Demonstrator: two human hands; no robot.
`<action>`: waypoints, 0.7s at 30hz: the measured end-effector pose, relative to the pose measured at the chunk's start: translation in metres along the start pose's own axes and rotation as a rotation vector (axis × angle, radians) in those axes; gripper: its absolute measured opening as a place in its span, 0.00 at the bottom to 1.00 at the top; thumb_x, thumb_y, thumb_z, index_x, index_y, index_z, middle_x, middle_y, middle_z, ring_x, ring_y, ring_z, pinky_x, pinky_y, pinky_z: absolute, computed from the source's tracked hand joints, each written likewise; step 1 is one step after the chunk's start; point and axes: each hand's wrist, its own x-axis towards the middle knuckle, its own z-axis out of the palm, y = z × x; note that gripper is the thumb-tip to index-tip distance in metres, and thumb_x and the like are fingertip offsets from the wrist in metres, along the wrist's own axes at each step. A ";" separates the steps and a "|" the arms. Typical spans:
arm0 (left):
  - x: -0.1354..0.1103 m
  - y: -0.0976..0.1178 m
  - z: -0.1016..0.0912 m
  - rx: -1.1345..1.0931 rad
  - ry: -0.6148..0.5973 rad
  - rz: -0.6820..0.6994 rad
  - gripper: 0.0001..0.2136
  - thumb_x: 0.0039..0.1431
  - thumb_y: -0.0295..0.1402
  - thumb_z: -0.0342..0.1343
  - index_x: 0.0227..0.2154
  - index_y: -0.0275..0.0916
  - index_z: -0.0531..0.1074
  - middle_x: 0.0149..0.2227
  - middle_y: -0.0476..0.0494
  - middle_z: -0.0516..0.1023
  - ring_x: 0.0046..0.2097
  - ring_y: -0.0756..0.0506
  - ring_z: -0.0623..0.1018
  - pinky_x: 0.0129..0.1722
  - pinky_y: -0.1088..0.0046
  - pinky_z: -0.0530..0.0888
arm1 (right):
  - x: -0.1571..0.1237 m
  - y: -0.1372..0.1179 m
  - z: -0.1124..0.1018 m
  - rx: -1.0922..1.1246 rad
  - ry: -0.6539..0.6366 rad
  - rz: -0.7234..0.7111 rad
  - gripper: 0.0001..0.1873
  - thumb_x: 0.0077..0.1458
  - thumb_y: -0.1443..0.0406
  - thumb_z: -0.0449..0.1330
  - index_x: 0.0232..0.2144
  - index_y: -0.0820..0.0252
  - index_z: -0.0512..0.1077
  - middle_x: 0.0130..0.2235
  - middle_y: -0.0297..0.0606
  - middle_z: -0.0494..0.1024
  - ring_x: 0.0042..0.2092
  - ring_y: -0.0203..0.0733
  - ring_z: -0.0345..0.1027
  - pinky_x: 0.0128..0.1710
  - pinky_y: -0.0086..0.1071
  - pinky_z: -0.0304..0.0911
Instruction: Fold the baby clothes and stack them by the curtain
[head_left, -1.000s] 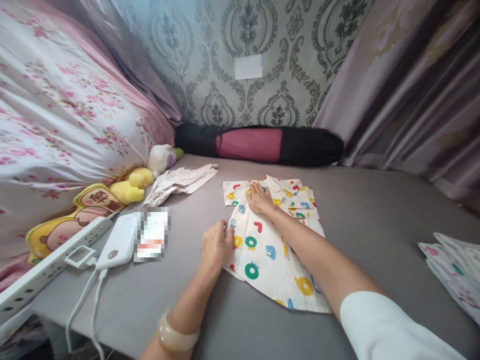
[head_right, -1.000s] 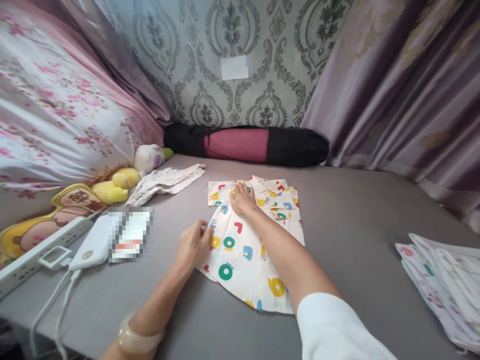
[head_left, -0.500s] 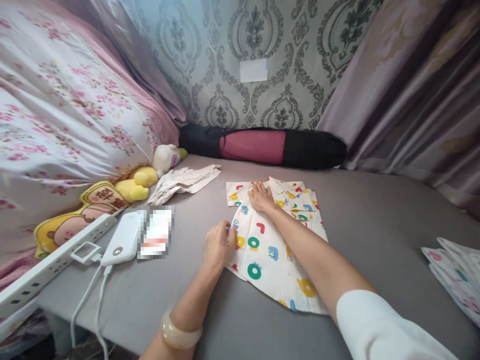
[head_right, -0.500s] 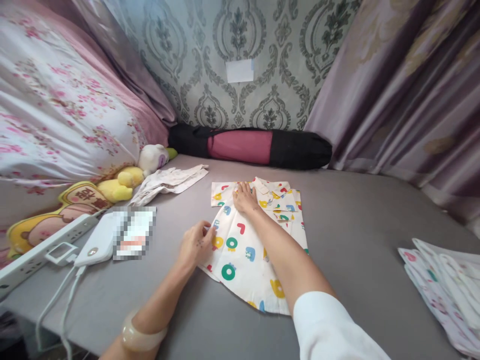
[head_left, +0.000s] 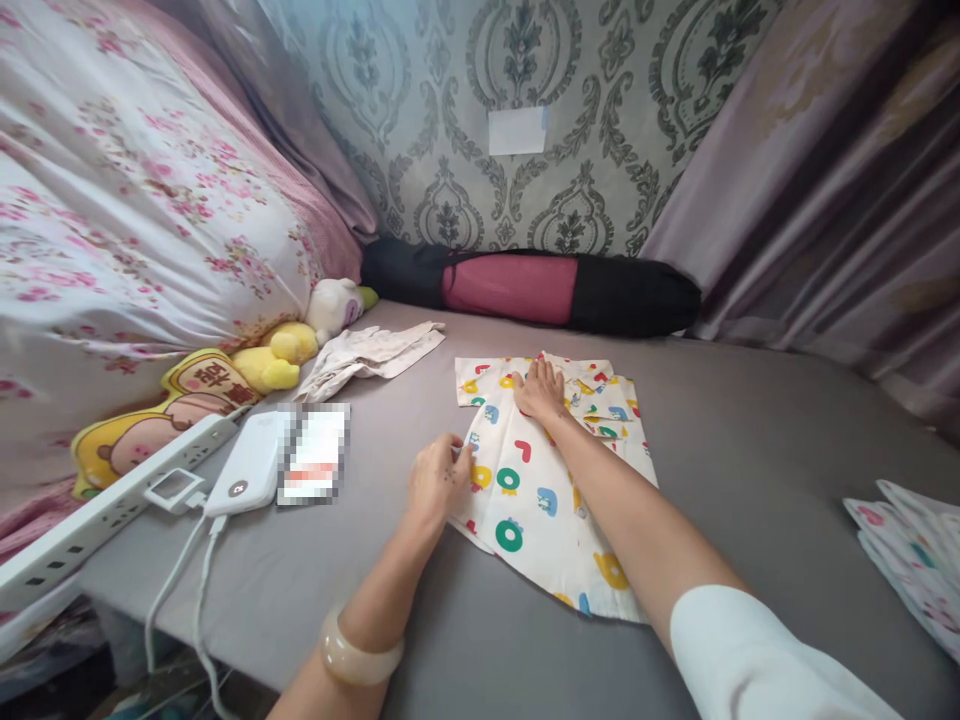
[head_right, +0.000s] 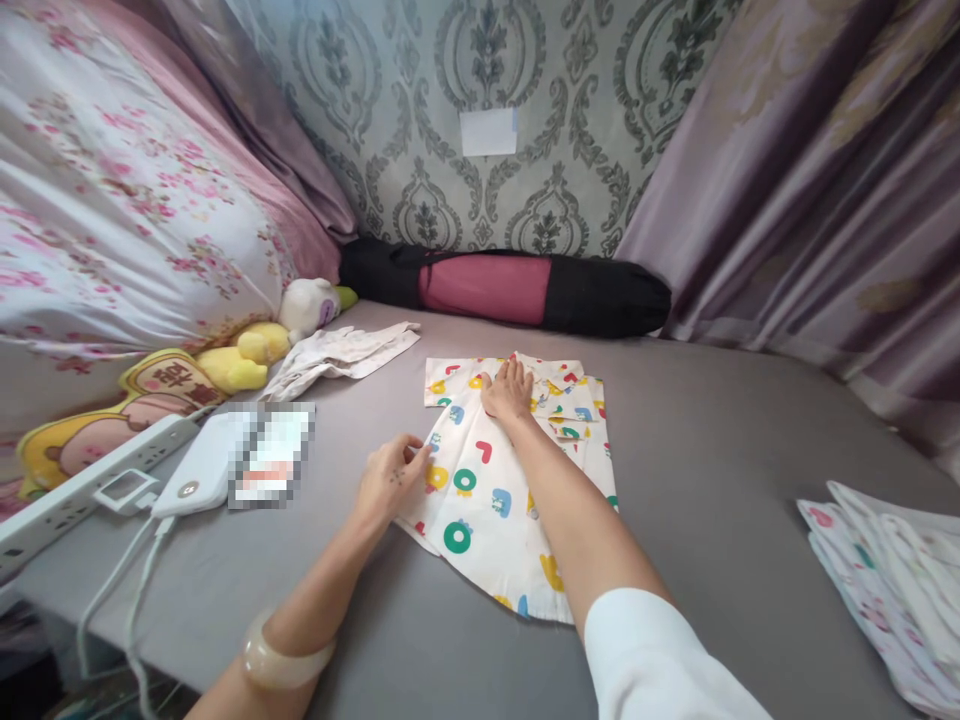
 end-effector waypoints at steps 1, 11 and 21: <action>0.000 0.000 0.000 -0.010 0.007 0.004 0.09 0.62 0.38 0.52 0.36 0.41 0.74 0.31 0.46 0.79 0.35 0.46 0.76 0.30 0.73 0.62 | 0.000 0.000 -0.001 0.002 -0.001 0.001 0.37 0.67 0.53 0.35 0.68 0.76 0.46 0.71 0.51 0.43 0.71 0.50 0.33 0.68 0.47 0.30; 0.004 -0.006 0.001 -0.054 0.035 -0.002 0.10 0.61 0.38 0.52 0.35 0.40 0.76 0.31 0.45 0.79 0.34 0.46 0.75 0.30 0.74 0.62 | -0.022 -0.052 -0.022 0.038 -0.060 -0.225 0.23 0.65 0.61 0.44 0.50 0.63 0.74 0.54 0.48 0.74 0.57 0.49 0.65 0.56 0.36 0.57; 0.005 -0.002 -0.003 -0.043 0.032 -0.024 0.10 0.61 0.38 0.53 0.35 0.40 0.77 0.31 0.44 0.80 0.35 0.45 0.77 0.30 0.73 0.63 | -0.046 -0.101 -0.007 -0.016 -0.005 -0.355 0.23 0.61 0.56 0.53 0.51 0.65 0.74 0.55 0.54 0.71 0.58 0.54 0.61 0.58 0.41 0.55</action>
